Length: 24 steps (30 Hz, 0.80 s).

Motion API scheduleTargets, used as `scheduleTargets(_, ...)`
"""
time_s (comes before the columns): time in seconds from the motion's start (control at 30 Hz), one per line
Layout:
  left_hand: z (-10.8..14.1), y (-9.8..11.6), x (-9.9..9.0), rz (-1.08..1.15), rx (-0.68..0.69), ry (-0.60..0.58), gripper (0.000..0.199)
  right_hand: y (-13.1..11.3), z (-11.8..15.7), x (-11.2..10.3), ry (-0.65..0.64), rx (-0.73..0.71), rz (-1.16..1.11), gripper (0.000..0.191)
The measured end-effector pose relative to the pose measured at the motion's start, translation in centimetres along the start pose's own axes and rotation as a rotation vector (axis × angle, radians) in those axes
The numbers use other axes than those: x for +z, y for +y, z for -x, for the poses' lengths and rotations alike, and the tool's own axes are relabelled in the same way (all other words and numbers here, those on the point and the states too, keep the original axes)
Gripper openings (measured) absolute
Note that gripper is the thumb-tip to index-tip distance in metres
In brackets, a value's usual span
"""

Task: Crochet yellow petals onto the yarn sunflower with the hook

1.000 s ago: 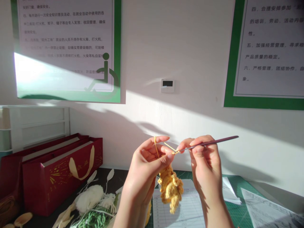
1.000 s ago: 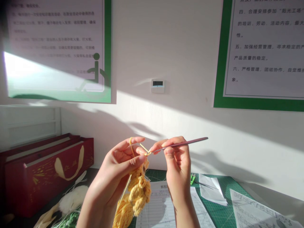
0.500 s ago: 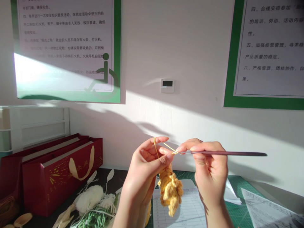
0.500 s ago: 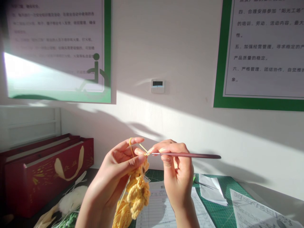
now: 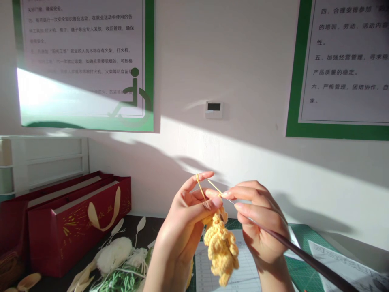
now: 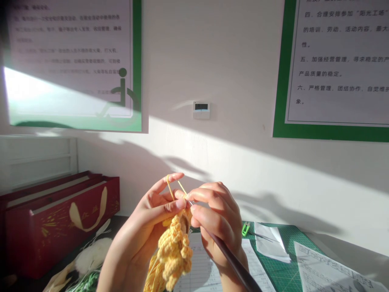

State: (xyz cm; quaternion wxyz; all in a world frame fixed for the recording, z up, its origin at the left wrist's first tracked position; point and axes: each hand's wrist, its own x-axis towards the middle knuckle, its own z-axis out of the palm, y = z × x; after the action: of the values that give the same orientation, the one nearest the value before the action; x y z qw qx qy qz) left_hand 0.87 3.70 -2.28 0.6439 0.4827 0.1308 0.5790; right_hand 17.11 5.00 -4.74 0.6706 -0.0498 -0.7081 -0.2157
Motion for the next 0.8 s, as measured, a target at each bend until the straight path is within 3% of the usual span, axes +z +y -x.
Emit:
scheduleTargets(0.2, 0.2, -0.1, 0.5, 0.097, -0.01, -0.024, 0.053, 0.1, 1.0, 0.8, 0.042, 0.075, -0.015, 0.03)
scheduleTargets(0.37, 0.3, 0.0, 0.7, 0.035, 0.013, 0.074, 0.055, 0.3, 1.3, 1.7, 0.128, 0.154, -0.022, 0.033)
scheduleTargets(0.6, 0.8, -0.5, 1.4, -0.114, 0.259, 0.113, 0.056, -0.1, 1.0, 2.5, 0.125, 0.113, 0.174, 0.036)
scheduleTargets(0.73, 1.0, -0.6, 1.3, -0.305, 0.382, 0.19, 0.056, -0.5, 1.0, 2.1, 0.131, 0.171, 0.065, 0.028)
scheduleTargets(0.8, 1.0, -0.4, 1.3, -0.349, 0.412, 0.221, 0.05, -0.8, 1.0, 1.8, 0.206, 0.269, -0.033, 0.021)
